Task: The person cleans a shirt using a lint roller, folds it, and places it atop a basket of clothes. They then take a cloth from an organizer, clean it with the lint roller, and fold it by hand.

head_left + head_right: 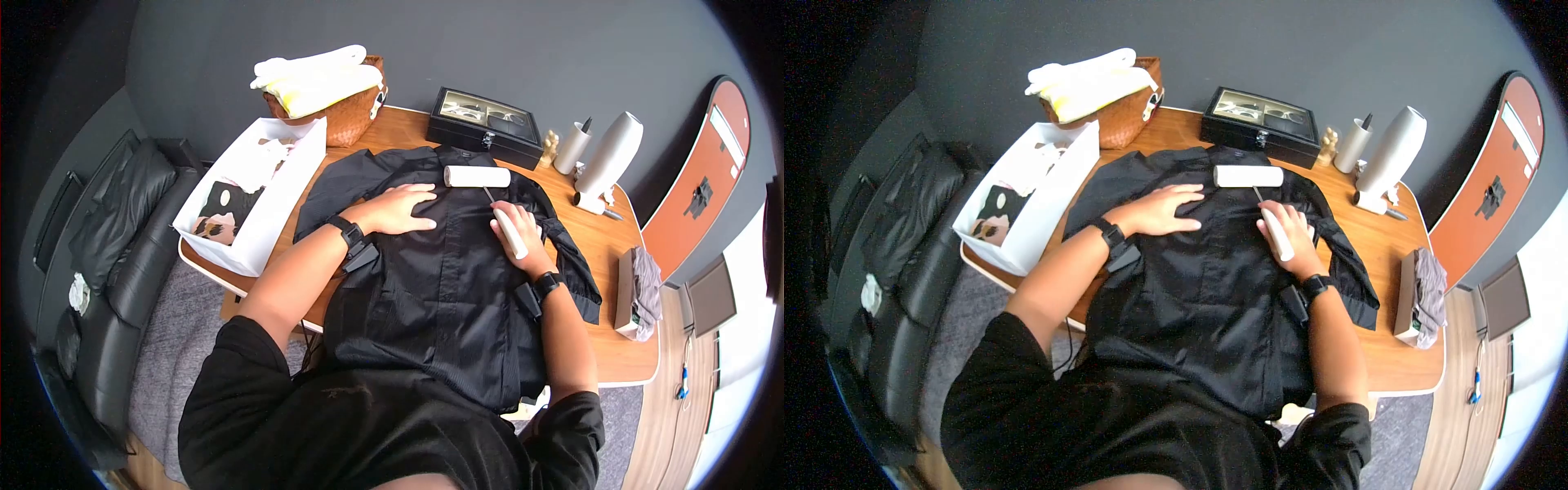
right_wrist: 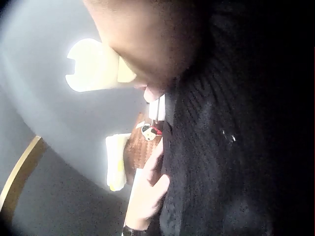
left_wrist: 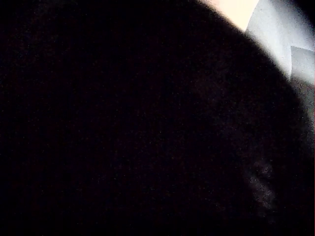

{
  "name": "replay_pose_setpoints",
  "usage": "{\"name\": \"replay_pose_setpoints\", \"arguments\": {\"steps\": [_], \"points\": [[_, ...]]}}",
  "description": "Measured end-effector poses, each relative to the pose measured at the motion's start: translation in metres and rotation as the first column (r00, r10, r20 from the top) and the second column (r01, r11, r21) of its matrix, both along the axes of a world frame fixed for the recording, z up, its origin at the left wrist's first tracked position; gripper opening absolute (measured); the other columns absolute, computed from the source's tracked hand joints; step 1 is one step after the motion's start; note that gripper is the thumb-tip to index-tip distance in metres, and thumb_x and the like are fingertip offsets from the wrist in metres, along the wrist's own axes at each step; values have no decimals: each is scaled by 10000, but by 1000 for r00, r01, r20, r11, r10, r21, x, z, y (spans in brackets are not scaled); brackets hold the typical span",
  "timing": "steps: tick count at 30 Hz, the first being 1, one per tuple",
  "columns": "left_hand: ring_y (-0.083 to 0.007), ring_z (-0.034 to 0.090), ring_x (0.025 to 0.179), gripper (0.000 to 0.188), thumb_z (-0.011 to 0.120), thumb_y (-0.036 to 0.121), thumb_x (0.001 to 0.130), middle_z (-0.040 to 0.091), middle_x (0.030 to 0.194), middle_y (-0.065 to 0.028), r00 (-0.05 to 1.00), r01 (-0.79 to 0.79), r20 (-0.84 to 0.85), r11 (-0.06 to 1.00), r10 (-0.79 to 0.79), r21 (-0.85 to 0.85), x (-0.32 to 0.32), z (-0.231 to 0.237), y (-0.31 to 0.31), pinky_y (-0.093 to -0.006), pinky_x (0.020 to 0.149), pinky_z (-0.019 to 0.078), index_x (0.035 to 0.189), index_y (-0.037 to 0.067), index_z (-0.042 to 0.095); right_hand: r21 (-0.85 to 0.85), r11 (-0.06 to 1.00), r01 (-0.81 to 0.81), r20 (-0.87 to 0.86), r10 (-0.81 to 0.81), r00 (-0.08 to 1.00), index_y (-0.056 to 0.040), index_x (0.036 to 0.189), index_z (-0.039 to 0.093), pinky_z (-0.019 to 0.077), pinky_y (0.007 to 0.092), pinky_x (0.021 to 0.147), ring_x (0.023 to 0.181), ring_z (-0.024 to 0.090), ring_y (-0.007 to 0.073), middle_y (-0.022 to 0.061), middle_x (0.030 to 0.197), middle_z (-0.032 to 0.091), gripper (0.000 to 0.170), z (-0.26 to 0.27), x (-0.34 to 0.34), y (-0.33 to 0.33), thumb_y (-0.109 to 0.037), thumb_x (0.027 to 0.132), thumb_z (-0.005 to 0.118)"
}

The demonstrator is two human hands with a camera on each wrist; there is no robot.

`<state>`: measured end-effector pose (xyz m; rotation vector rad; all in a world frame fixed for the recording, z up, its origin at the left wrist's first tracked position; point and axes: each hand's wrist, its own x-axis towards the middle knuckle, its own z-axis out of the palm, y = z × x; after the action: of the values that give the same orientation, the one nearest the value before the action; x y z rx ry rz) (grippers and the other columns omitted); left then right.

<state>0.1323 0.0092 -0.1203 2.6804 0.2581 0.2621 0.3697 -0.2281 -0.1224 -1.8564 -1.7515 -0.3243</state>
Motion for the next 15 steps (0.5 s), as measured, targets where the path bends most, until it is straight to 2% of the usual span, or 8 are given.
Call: {"name": "replay_pose_setpoints", "arguments": {"steps": [3,5,7,8,9,10,11,15], "points": [[-348,471,1431,558,715,413,951,502,1549,-173,983,-42,178,999,40,7,1,-4,7,-445,1200,375,1341,20,644,21,999,36,-87,-34,996,-140,1291,624,451,461,987,1137,574,378,134,1200,639,317,-2,2,-1,-277,1006,653],[-338,510,1390,425,704,342,960,555,1500,-144,955,-109,277,994,103,7,-1,-2,11,-443,1170,407,1255,37,693,151,985,-84,-14,87,996,-105,1172,663,458,463,949,1096,575,371,131,1167,643,253,-1,4,2,-242,963,702],[-341,583,1293,322,711,276,924,642,1372,-170,888,-172,431,985,159,-10,0,-4,21,-430,1110,455,1107,13,736,147,982,-121,63,113,992,-87,1090,665,461,458,917,1053,572,367,131,1125,639,226,10,1,-2,-226,926,732],[-344,580,1296,322,704,270,932,640,1372,-171,875,-193,447,981,185,-28,0,-5,30,-427,1111,453,1133,19,727,142,977,-158,142,138,980,-70,1009,667,464,452,885,1010,569,364,131,1083,635,208,18,-4,-5,-211,889,763],[-340,566,1318,336,699,277,948,621,1404,-159,884,-238,410,971,226,-20,-3,-9,38,-425,1130,438,1168,23,712,204,967,-152,114,131,985,-61,878,637,457,438,836,922,546,353,120,975,606,180,25,-12,-6,-172,846,775],[-336,553,1341,351,694,284,965,602,1436,-147,889,-283,373,959,267,-11,-8,-9,43,-423,1149,423,1204,27,697,204,967,-154,114,133,985,-61,878,637,457,438,836,922,546,353,120,975,606,180,35,-18,-11,-172,846,775],[-342,484,1413,489,694,362,964,540,1511,-148,913,-326,251,945,322,-28,-12,-11,50,-437,1180,385,1332,45,646,189,963,-190,130,167,977,-60,854,628,459,433,829,907,541,349,117,945,591,170,45,-23,-16,-156,843,767],[-341,392,1485,672,683,469,957,448,1594,-150,897,-438,86,898,433,41,-22,-16,57,-477,1216,323,1462,46,549,152,964,-220,156,196,968,-64,808,618,465,415,815,885,532,336,116,935,577,132,52,-29,-20,-108,853,734]]}}
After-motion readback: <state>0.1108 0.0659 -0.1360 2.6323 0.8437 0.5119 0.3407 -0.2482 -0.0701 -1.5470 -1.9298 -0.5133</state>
